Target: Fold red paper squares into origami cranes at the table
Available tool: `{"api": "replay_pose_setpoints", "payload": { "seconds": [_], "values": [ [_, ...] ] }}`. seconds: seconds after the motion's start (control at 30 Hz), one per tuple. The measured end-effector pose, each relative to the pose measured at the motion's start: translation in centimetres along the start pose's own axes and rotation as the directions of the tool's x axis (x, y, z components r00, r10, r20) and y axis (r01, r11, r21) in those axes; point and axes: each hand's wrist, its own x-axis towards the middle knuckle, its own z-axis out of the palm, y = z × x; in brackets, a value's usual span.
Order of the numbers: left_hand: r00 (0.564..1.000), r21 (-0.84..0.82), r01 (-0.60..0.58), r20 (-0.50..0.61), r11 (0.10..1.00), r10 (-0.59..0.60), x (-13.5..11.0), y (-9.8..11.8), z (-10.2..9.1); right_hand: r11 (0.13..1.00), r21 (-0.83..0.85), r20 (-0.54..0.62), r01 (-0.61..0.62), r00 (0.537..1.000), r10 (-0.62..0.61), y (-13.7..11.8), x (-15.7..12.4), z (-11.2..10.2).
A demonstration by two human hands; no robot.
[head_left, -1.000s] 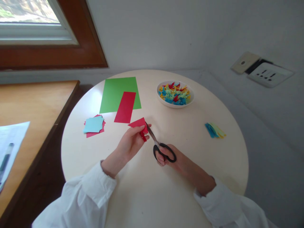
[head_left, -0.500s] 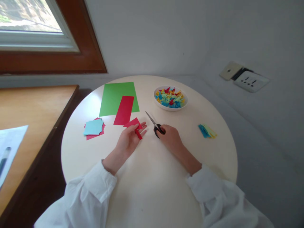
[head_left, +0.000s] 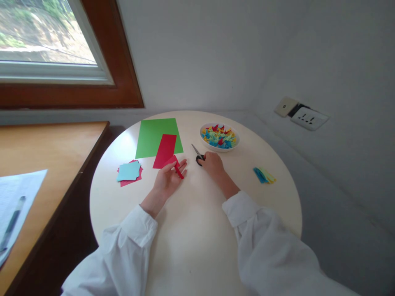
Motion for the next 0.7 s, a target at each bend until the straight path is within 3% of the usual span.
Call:
{"api": "replay_pose_setpoints", "payload": {
  "seconds": [0.37, 0.5, 0.7],
  "values": [
    [0.995, -0.046, -0.018, 0.100, 0.999, 0.023, 0.5, 0.3, -0.7, 0.985, 0.146, -0.108, 0.091, 0.991, -0.076, -1.4, 0.4, 0.2],
    [0.992, -0.057, -0.023, 0.124, 0.998, 0.030, 0.6, 0.2, -0.9, 0.953, 0.269, -0.131, 0.140, 0.986, -0.108, -1.7, -2.3, -0.3],
    [0.986, -0.042, -0.040, 0.163, 0.998, 0.046, 0.4, 0.2, -0.6, 0.860, 0.493, 0.007, 0.127, 0.989, -0.151, -2.3, -6.3, 0.5]
  ]
}}
